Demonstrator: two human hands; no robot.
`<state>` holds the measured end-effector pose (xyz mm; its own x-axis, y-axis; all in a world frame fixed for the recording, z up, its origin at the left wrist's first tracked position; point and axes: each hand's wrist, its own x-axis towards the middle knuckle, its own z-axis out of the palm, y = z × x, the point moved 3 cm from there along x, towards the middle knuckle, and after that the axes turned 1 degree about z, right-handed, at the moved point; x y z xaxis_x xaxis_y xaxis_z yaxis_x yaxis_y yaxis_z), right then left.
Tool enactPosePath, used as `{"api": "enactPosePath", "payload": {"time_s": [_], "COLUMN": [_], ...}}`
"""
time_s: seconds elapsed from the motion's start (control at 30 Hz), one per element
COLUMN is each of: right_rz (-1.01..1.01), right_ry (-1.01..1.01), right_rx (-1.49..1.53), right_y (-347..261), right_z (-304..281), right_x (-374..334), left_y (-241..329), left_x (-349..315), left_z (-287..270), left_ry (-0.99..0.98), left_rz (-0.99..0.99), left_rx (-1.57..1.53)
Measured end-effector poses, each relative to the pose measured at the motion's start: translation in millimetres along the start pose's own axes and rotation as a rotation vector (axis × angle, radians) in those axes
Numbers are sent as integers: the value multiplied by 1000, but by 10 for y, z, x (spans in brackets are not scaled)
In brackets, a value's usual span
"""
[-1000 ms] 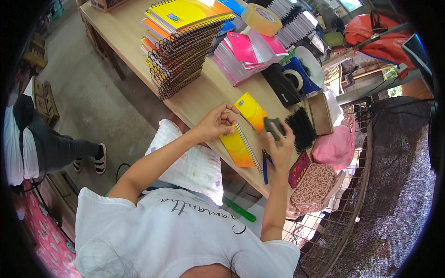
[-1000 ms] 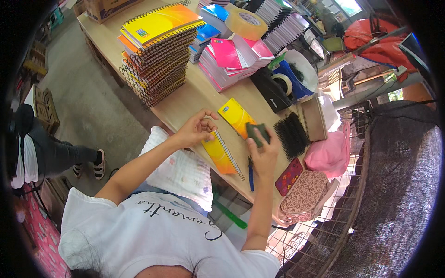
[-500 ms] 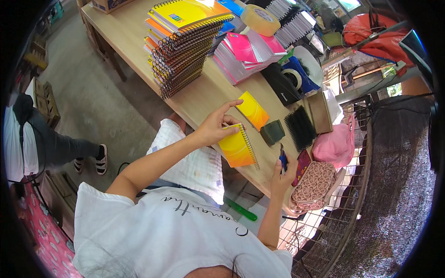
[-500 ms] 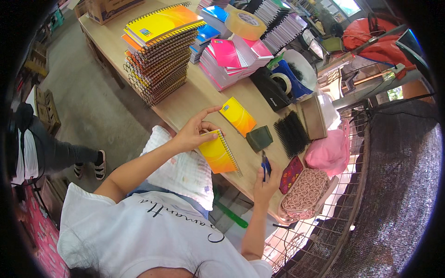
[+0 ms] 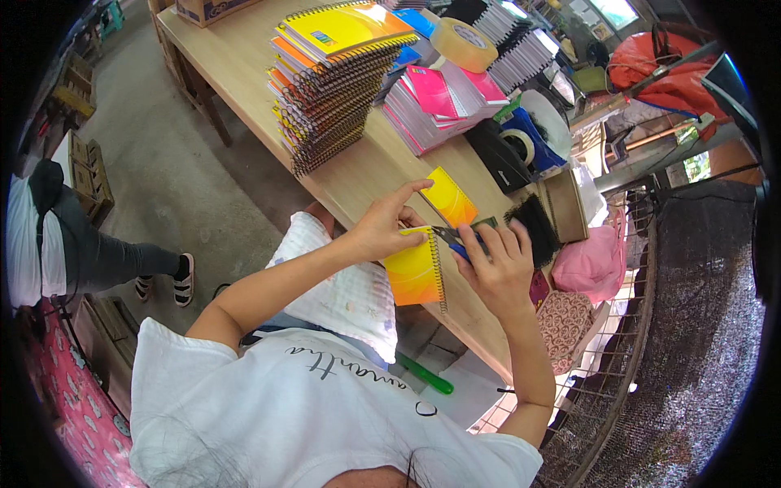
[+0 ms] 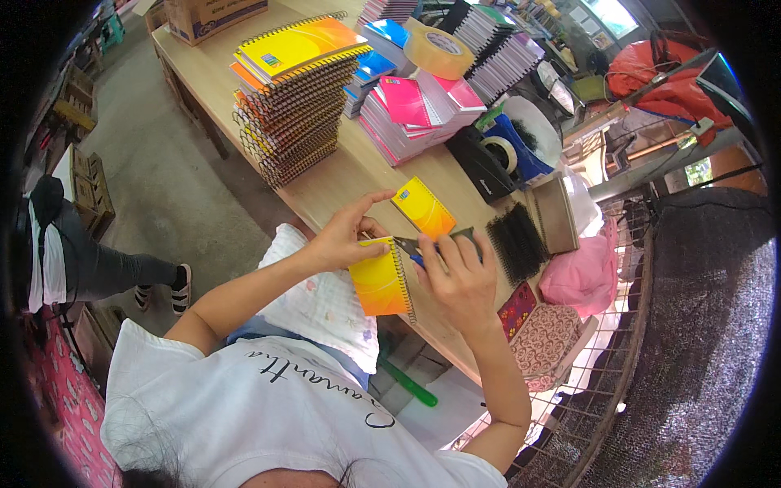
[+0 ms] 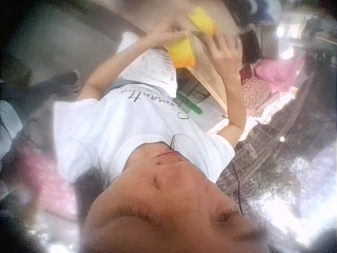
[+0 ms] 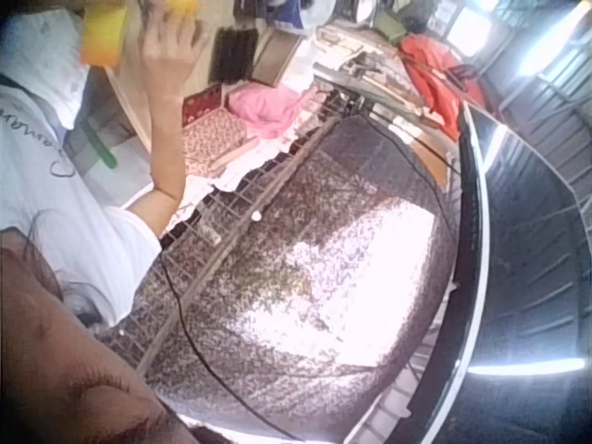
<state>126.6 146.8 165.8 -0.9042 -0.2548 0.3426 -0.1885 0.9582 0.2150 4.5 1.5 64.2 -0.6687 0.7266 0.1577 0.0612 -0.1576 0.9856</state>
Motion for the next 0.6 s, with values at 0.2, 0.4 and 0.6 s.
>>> {"api": "enactPosePath", "payload": {"time_s": [0.2, 0.4, 0.6], "right_rz": [585, 761, 707], "right_ry": [-202, 458, 159], "right_rx": [716, 627, 606], "right_y": [87, 335, 160], "right_z": [145, -79, 191], "right_x": [-222, -793, -829], "left_y": [120, 1751, 2991], "left_x": [-18, -42, 889], "left_z": [115, -771, -1696], "left_ry": [134, 545, 202], "left_rz": [301, 743, 961], "left_rx": [270, 414, 714]}}
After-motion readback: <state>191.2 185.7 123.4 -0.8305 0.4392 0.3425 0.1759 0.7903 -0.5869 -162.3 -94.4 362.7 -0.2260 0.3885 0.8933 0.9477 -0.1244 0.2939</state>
